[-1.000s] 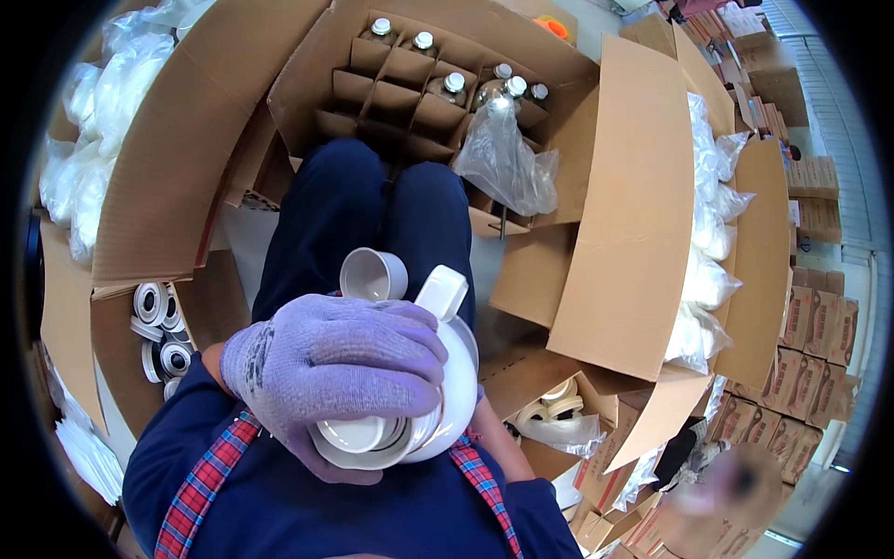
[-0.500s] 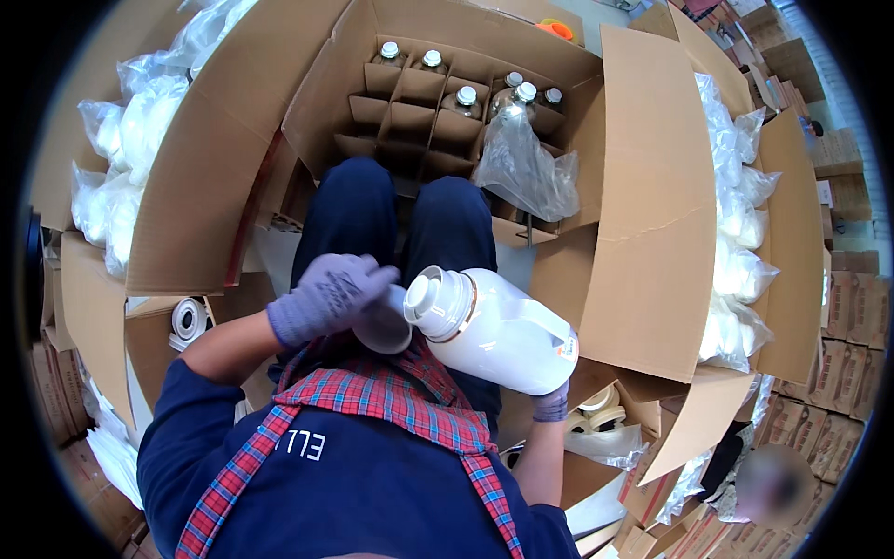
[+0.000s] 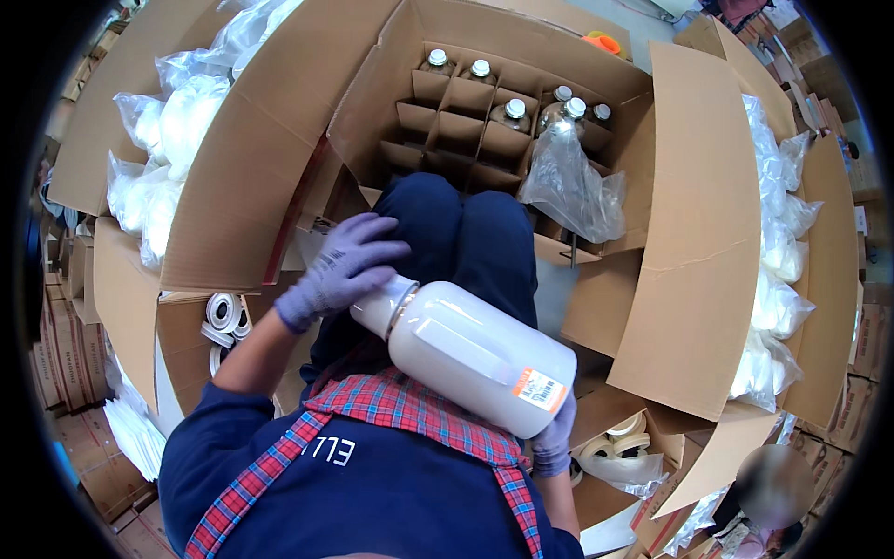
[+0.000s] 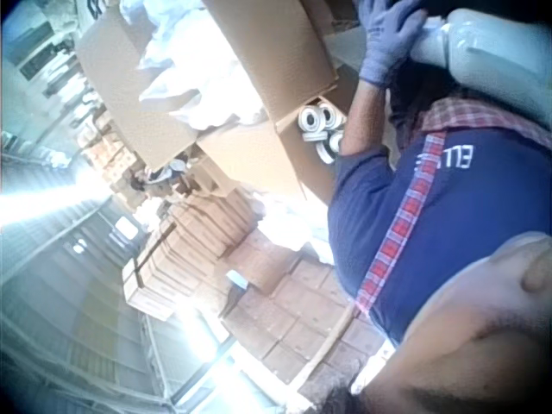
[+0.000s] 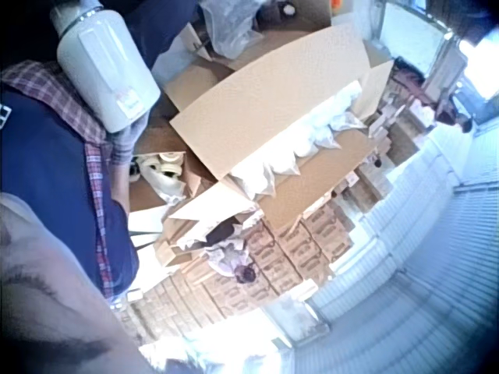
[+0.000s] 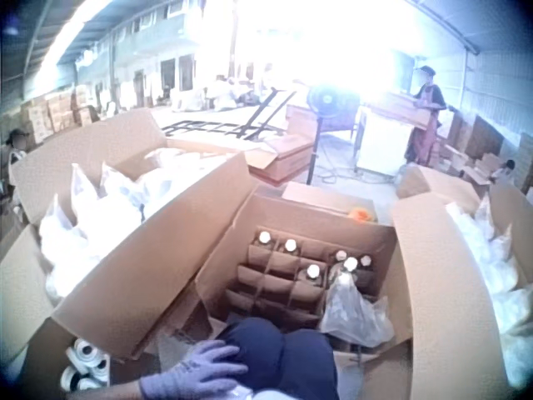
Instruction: The person assembles a white thermos by inserting a metal liner, placing a white plastic ring, and screwing on the lid. They repeat this process for multiple units, handling plastic bags and placing finished thermoses into a box.
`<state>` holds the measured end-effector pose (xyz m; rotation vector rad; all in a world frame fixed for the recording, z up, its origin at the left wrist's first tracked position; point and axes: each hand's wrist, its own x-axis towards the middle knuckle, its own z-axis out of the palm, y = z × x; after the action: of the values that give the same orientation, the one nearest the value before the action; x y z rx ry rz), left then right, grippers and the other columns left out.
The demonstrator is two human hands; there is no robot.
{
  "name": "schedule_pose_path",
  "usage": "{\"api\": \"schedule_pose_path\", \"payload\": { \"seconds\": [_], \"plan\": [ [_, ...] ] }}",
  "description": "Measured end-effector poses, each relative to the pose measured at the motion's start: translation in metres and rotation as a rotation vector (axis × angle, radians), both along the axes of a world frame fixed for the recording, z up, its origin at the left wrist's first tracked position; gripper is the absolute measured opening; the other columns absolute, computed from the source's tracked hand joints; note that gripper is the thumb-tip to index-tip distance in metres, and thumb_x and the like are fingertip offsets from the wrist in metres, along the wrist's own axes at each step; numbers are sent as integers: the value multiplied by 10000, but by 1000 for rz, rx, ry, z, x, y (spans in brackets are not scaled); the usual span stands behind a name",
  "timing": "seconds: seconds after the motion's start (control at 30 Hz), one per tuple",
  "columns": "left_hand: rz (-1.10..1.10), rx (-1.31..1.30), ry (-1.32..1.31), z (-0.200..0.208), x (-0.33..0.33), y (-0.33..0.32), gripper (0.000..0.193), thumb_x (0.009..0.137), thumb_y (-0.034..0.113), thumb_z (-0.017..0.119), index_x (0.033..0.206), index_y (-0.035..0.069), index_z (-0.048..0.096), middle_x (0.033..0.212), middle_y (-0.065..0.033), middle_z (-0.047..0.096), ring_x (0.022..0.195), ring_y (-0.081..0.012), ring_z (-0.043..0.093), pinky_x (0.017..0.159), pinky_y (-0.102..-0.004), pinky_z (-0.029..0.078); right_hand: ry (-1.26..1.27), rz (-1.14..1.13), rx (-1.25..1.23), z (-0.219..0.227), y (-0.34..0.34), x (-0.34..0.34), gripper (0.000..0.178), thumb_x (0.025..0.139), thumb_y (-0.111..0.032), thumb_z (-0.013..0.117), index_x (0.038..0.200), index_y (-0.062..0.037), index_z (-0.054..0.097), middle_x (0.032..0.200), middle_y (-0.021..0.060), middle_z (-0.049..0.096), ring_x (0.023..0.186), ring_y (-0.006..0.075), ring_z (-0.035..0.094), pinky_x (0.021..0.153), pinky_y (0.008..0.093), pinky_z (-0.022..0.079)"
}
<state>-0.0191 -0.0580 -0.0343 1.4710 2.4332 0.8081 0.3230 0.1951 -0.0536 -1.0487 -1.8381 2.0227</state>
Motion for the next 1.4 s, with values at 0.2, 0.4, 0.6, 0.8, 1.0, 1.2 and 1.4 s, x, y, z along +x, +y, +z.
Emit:
{"api": "schedule_pose_path", "payload": {
  "seconds": [0.2,0.4,0.6,0.8,1.0,1.2,1.4],
  "plan": [
    [132,505,-849,15,21,-13,564,1018,496,425,1310,43,592,1319,-176,616,1266,-308,558,1111,-414,385,245,92,-71,36,-1,-28,586,919,-201,684,1430,-1,478,1358,141,593,1225,226,585,1044,378,483],
    [-21,623,-808,66,12,-23,747,835,461,754,1388,50,465,1297,-185,559,1144,-274,621,958,-377,505,184,189,-25,103,54,-121,576,934,-159,682,1450,-21,466,1367,158,591,1231,257,589,1045,406,489],
    [-171,678,-969,42,17,-45,884,760,214,810,1524,92,382,1392,-177,512,1260,-295,547,1087,-395,434,131,535,275,57,81,-128,545,954,-166,647,1442,6,476,1410,159,560,1276,238,557,1091,360,430],
    [-90,669,290,-24,89,-30,442,761,172,823,1156,274,651,1360,-168,516,1292,-510,453,1000,-600,470,-214,537,484,116,71,-185,481,885,-157,663,1326,18,580,1071,119,715,989,204,671,873,309,520],
    [-627,378,-144,14,45,-26,236,806,86,707,1037,47,694,1127,-102,684,1091,-307,660,925,-449,534,-216,964,1342,142,-18,-263,496,878,-384,722,1208,-27,630,1034,207,705,922,378,688,798,420,558],
    [-34,611,-430,41,-41,62,424,815,190,702,1173,-25,634,1213,-182,631,1121,-299,624,968,-367,484,698,625,1159,113,18,-277,409,816,-202,773,1159,-8,665,1033,163,692,1006,373,650,899,441,518],
    [-50,528,-480,60,-44,89,412,679,266,828,948,-23,712,1010,-172,702,930,-305,689,839,-361,539,558,647,620,61,48,-265,517,697,-353,844,1089,-43,708,1088,151,661,1010,336,642,882,416,516]
  ]
}}
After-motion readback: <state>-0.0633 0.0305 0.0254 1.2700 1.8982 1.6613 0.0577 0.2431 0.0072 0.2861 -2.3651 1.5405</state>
